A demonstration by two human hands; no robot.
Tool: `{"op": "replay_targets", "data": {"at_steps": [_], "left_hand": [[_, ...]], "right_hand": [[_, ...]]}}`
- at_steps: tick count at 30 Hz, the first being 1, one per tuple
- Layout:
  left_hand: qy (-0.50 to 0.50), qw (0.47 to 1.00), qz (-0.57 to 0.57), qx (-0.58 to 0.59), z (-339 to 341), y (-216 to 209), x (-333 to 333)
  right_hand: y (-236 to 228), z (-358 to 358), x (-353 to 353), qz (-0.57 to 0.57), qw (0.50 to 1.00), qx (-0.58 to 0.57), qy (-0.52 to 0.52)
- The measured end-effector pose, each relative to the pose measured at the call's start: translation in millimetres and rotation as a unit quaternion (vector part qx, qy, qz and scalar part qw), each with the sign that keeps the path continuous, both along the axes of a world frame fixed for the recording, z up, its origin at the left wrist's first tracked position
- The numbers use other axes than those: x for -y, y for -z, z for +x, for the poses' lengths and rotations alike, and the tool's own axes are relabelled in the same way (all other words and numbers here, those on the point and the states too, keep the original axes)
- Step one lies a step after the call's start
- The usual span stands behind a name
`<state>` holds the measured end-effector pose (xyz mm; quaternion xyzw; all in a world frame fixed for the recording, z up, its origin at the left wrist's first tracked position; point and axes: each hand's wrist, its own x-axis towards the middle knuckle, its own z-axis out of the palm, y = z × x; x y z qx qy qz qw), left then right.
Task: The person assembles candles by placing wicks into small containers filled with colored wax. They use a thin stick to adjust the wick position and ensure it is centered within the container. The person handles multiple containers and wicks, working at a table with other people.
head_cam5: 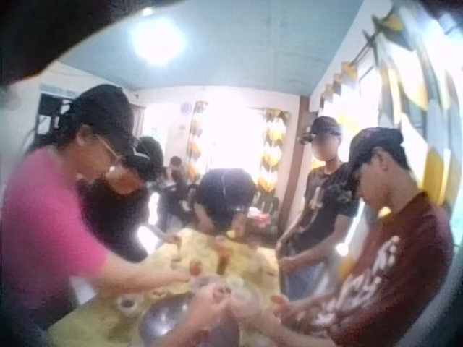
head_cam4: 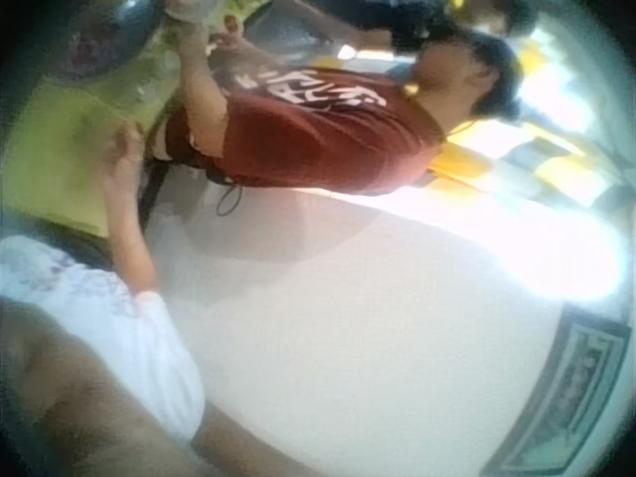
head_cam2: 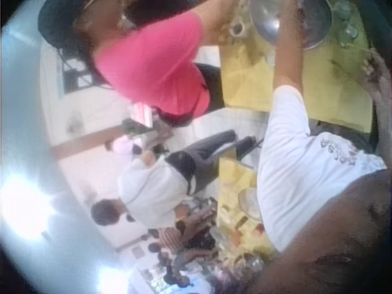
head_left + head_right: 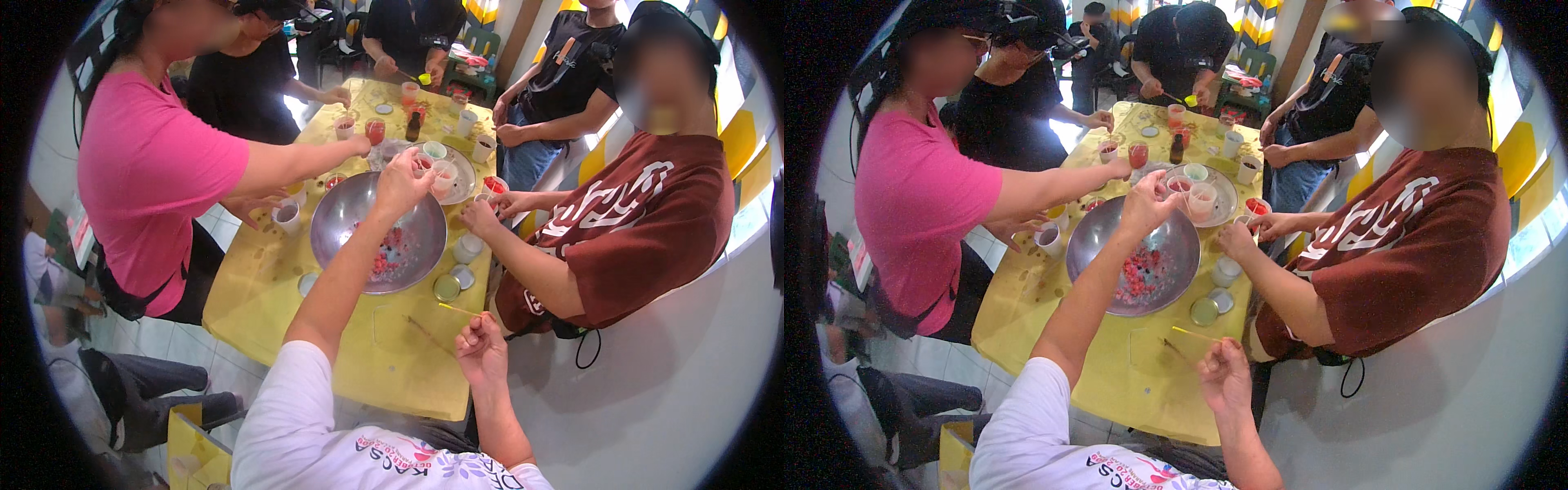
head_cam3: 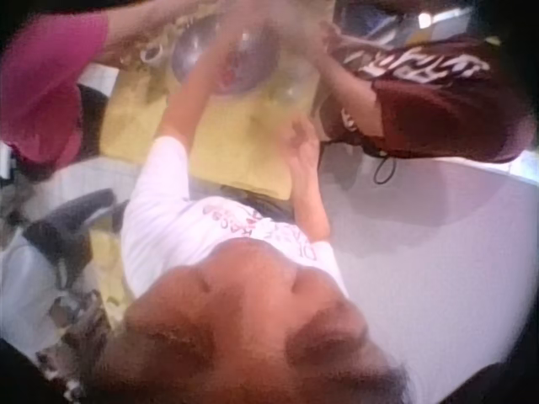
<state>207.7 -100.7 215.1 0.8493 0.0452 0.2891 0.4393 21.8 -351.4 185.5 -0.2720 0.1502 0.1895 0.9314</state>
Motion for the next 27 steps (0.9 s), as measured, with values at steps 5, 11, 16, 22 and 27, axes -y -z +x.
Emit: {"op": "replay_targets", "data": {"at_steps": [5, 11, 16, 22, 27], "left_hand": [[-0.005, 0.997, 0.04, -0.059, 14.1, -13.3, -10.5], [-0.004, 0.993, 0.063, -0.103, 25.8, -15.6, -19.3], [-0.004, 0.987, 0.096, -0.131, 26.3, -21.4, -20.5], [0.011, 0.987, 0.086, -0.139, 17.6, -28.7, -13.8], [0.031, 0.985, 0.108, -0.133, 12.9, -25.7, -9.6]], "right_hand": [[4.1, -0.4, 0.2, 0.002, 1.0, 0.009, 0.001], [2.8, -2.2, 0.0, 0.002, 1.0, 0.0, 0.003], [7.1, -1.5, 0.6, 0.016, 1.0, 0.022, -0.011], [6.2, -2.1, -1.2, 0.018, 0.999, 0.038, -0.019], [8.0, -2.1, -1.4, 0.007, 0.999, 0.042, -0.018]]}}
